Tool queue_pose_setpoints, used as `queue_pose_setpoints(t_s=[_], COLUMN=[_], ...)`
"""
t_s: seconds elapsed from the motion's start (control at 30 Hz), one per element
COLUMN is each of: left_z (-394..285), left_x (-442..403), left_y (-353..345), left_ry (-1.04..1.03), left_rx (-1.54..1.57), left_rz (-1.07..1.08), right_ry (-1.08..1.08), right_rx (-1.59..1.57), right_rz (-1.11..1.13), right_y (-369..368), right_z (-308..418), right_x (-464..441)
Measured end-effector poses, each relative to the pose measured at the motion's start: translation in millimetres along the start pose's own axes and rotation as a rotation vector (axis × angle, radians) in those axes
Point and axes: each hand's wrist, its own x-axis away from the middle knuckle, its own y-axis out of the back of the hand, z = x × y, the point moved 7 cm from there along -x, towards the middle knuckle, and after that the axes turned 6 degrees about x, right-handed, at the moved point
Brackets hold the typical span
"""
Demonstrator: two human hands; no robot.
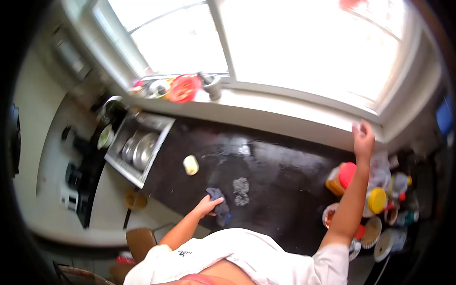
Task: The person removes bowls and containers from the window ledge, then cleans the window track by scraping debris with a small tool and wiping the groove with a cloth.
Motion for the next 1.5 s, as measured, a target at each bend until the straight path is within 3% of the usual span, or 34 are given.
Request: queue_pose_setpoints(t_s=[0.07,0.13,0.2,0.3,0.43,0.57,0.6,0.7,0.77,0.83,0.9,0.97,1.03,1.2,1.4,1.5], left_z=[0.4,22.6,25.8,20.3,29.5,42.3,37.2,33.7,33.4,38.0,40.4,54.0,58.7,42.0,60.0,58.0], left_x=[-8.9,-27.0,-26.0,-17.8,-22.8,-36.6,-30.6,-28.9,-24.4,-18.1,-21.7,-23.8,-17.1,-11.7,-23.5,-19.6], left_y=[-7.2,-0.1,1.0,2.6,7.7,12.1,9.3,9.8,8.5,14.5,16.4,21.3,19.4,20.3,24.1,22.3], left_ry=[0.001,-0.009,0.007,0.01,0.027,0.007,0.009,-0.05,-0.028,-0.081,-0.141,-0.177,-0.081,-0.124,-0.118,-0.142], left_rx=[-0.112,-0.18,-0.121,-0.083,-0.063,-0.047,-0.055,-0.063,-0.002,0.01,-0.006,-0.059,0.099,-0.105,-0.16,-0.118], left_rz=[-0.005,0.0,-0.006,-0.068,-0.066,-0.053,-0.067,-0.088,-0.102,-0.133,-0.17,-0.221,-0.217,-0.238,-0.205,-0.237], right_ry=[-0.149,-0.094,-0.259,-0.41,-0.431,-0.481,-0.528,-0.529,-0.566,-0.514,-0.52,-0.502,-0.501,-0.495,-0.365,-0.386], right_rx=[-0.229,-0.004,0.035,0.112,-0.001,-0.141,-0.297,-0.481,-0.473,-0.447,-0.422,-0.56,-0.549,-0.636,-0.585,-0.63], right_rz=[-0.053,-0.217,-0.317,-0.302,-0.234,-0.232,-0.214,-0.278,-0.33,-0.248,-0.34,-0.321,-0.296,-0.17,-0.101,-0.036], right_y=[12.7,24.9,42.8,56.2,35.3,12.4,9.3,-0.8,-4.9,-11.5,-6.0,3.0,8.4,7.6,-15.3,-20.4], right_z=[-53.2,-122.1,-119.7,-108.8,-138.7,-222.2,-206.2,-216.2,-238.8,-262.4,-258.7,-249.2,-272.3,-299.4,-238.6,-282.5], right_x=[-68.3,-124.6,-148.2,-159.4,-171.6,-192.7,-189.8,-194.6,-203.4,-212.8,-227.4,-238.7,-251.9,-256.1,-225.2,-242.5])
